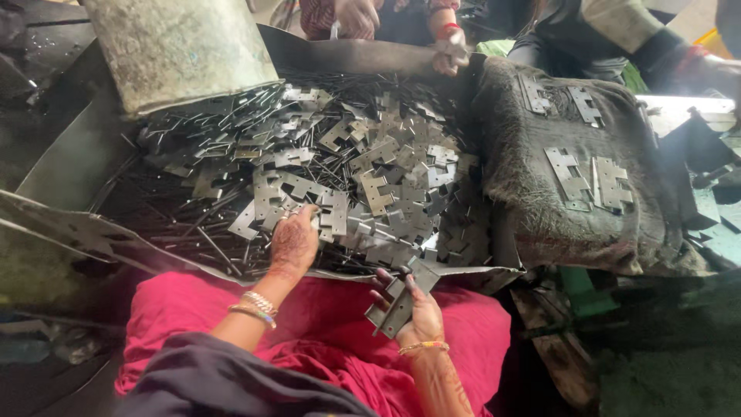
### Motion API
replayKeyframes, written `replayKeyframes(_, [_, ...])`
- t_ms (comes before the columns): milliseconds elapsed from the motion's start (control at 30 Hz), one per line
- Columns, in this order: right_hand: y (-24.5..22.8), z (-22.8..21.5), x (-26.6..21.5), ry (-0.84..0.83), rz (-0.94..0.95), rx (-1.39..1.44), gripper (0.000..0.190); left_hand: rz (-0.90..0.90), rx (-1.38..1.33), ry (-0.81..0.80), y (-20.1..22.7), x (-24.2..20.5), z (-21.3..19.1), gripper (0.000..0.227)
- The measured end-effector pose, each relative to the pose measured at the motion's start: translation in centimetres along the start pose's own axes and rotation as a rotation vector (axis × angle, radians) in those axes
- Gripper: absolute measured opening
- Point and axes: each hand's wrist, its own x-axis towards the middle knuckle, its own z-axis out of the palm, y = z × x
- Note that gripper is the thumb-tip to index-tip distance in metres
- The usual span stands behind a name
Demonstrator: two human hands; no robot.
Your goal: The person sits on the floor and assembles metal hardware by inserting long pins into cross-shaped metal plates. They pick up the plates and pins from a large metal bin and place the assembled units onto a nearby surface.
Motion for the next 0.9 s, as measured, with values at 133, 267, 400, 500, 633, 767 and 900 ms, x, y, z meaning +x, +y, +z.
replayKeyframes(133, [0.8,1.3,-1.8,-0.075,-0.090,0.027,0.031,-0.307,0.016,-0.099,3.4,0.1,0.4,0.045])
replayKeyframes(267, [1.0,1.9,-3.1,-0.065,-0.037,-0.022,0.030,-0.343,0.251,-0.153,5.8,2.3,0.3,0.068])
replayKeyframes(400, [0.4,1.3,-4.0,-0.129,-0.001,-0.079,0.033,-0.344,0.312,-0.100,5.7,4.9,2.4,0.042])
replayKeyframes(500, [0.2,1.2,-4.4,-0.066,-0.034,-0.004,0.032,-0.464,0.190,-0.097,3.9,6.3,3.8,0.027])
replayKeyframes(633, [-1.1,1.3,-2.8,-0.091,-0.057,-0.064,0.033,-0.559,0.052,-0.177,1.5,7.1,3.0,0.026])
replayKeyframes(767, [-2.3,1.6,1.0,-0.234,-0.159,-0.056,0.036,-0.540,-0.575,-0.080,2.8,4.5,1.4,0.025])
replayKeyframes(900, [-3.6,3.5,4.0,-0.187,-0.058,0.062,0.040,-0.589,-1.205,-0.124,7.4,0.1,-0.4,0.023])
